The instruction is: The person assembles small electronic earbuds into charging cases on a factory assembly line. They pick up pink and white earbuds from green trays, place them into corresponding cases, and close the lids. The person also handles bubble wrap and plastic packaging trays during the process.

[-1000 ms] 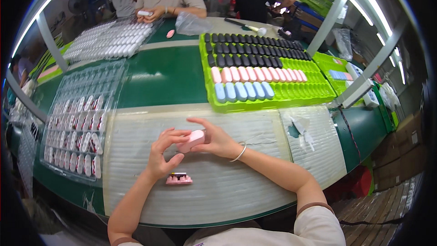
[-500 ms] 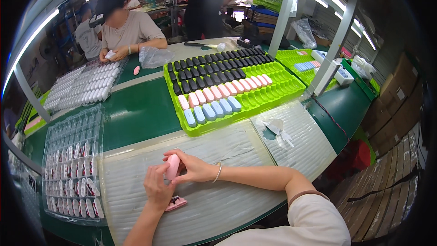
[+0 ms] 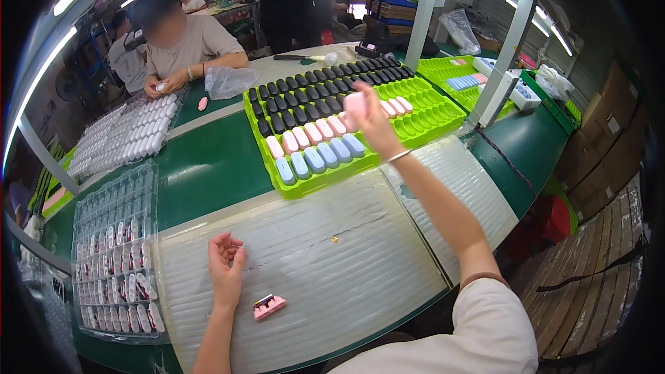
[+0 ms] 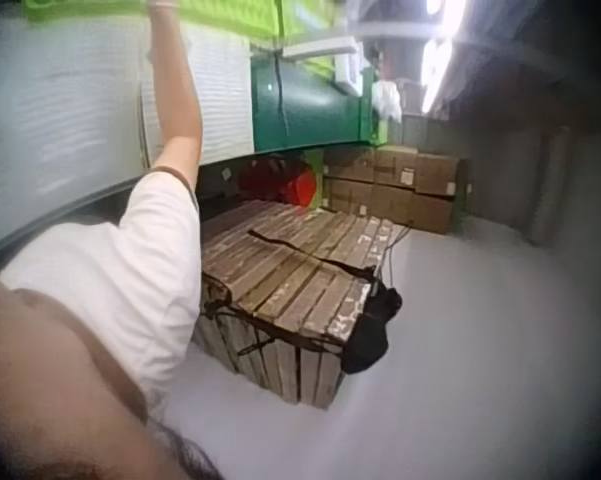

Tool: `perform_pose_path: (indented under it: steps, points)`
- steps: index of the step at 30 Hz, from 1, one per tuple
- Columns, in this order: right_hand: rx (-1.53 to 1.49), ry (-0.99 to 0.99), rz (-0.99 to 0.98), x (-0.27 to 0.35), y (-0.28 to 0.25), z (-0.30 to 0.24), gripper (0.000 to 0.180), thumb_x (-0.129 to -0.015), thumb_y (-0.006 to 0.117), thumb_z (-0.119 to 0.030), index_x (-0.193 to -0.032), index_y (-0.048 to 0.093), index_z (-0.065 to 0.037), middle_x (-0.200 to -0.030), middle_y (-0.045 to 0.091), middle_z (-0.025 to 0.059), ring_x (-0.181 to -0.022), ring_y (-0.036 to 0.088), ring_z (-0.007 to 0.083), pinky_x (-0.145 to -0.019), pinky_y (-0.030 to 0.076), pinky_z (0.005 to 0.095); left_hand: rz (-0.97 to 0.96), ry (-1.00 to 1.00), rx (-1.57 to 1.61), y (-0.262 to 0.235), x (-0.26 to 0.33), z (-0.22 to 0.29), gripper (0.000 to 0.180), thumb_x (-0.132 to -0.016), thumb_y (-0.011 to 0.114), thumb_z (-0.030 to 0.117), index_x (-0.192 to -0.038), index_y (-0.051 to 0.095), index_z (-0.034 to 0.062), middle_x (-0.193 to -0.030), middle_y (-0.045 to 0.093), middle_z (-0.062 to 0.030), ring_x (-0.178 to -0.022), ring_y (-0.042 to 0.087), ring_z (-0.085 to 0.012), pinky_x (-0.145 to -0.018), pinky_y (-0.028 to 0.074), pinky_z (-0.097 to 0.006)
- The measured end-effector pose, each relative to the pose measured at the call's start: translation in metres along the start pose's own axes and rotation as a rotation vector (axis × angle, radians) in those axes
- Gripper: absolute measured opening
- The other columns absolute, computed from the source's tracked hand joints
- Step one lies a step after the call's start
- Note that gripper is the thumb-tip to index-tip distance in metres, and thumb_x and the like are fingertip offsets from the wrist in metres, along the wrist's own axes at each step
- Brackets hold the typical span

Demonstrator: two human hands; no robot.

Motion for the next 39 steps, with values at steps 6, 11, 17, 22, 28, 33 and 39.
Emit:
perform_pose_path:
  steps: [6, 11, 17, 22, 28, 33, 39]
  points:
    - [0.806, 0.179, 0.136, -0.042, -0.139, 0.123, 0.028, -0.086, 0.052, -0.01, -0.114, 0.05, -0.013, -0.088, 0.062, 0.0206, -0.087, 0.058, 0.0389, -0.077, 0.046, 0.0466, 0.065, -0.069, -0.008, 0.01, -0.006, -0.002, 0.025, -0.085, 0.055, 0.001, -0.109, 0.048, 0.0016, -0.087, 0.055, -0.0041, -0.079, 0.052, -0.0091, -0.072, 0.044, -0.023]
    - [0.815, 0.21, 0.048, -0.037, -0.146, 0.199, 0.021, -0.087, 0.049, -0.013, -0.105, 0.062, -0.012, -0.095, 0.062, 0.0192, -0.093, 0.057, 0.0363, -0.081, 0.045, 0.0445, 0.113, -0.095, 0.02, 0.003, -0.005, -0.001, 0.015, -0.086, 0.055, 0.001, -0.101, 0.053, 0.0005, -0.082, 0.056, -0.0034, -0.074, 0.054, -0.0095, -0.069, 0.045, -0.022]
    - [0.693, 0.472, -0.291, -0.031, -0.143, 0.239, 0.029, -0.085, 0.051, -0.012, -0.111, 0.063, -0.009, -0.105, 0.062, 0.0192, -0.103, 0.057, 0.0331, -0.09, 0.044, 0.0385, 0.111, -0.124, 0.001, -0.001, -0.005, -0.005, 0.007, -0.087, 0.055, 0.003, -0.093, 0.057, 0.0004, -0.078, 0.059, -0.0023, -0.072, 0.056, -0.0089, -0.067, 0.046, -0.022]
    - [0.852, 0.149, -0.085, -0.036, -0.143, 0.206, 0.032, -0.085, 0.054, -0.009, -0.116, 0.056, -0.003, -0.115, 0.058, 0.0174, -0.107, 0.054, 0.0322, -0.092, 0.042, 0.0361, 0.04, -0.108, -0.012, 0.003, -0.009, -0.003, 0.008, -0.087, 0.055, 0.005, -0.093, 0.057, 0.0005, -0.077, 0.06, -0.0017, -0.071, 0.057, -0.0083, -0.067, 0.046, -0.022]
    - [0.126, -0.045, -0.457, 0.02, 0.021, -0.034, 0.033, -0.082, 0.062, -0.01, -0.114, 0.055, -0.005, -0.112, 0.059, 0.0089, -0.103, 0.055, 0.0209, -0.086, 0.043, 0.0319, 0.036, -0.118, 0.149, -0.005, -0.01, -0.002, 0.01, -0.088, 0.055, 0.006, -0.097, 0.056, 0.0013, -0.079, 0.058, -0.0021, -0.072, 0.054, -0.008, -0.068, 0.045, -0.022]
    - [-0.266, -0.059, -1.095, 0.127, 0.112, -0.172, 0.041, -0.073, 0.074, -0.022, -0.108, 0.057, -0.009, -0.104, 0.058, 0.0069, -0.094, 0.055, 0.0223, -0.078, 0.044, 0.0317, 0.019, -0.125, 0.238, -0.024, -0.007, -0.008, 0.015, -0.089, 0.055, 0.009, -0.101, 0.056, 0.0012, -0.08, 0.058, -0.0027, -0.074, 0.054, -0.0076, -0.07, 0.045, -0.022]
    - [-0.226, -0.135, -1.146, 0.16, 0.134, -0.171, 0.039, -0.07, 0.077, -0.021, -0.1, 0.058, -0.005, -0.09, 0.06, 0.0068, -0.078, 0.057, 0.0213, -0.07, 0.044, 0.0308, -0.189, -0.123, 0.226, -0.023, -0.01, -0.002, 0.02, -0.088, 0.057, 0.013, -0.105, 0.056, 0.0028, -0.083, 0.059, -0.0022, -0.077, 0.054, -0.0083, -0.072, 0.045, -0.023]
Point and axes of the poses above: each hand's wrist, its own x-axis away from the middle knuckle, its own y-axis out of the palm, z = x × y, the point moved 2 cm from there along -x, towards the middle knuckle
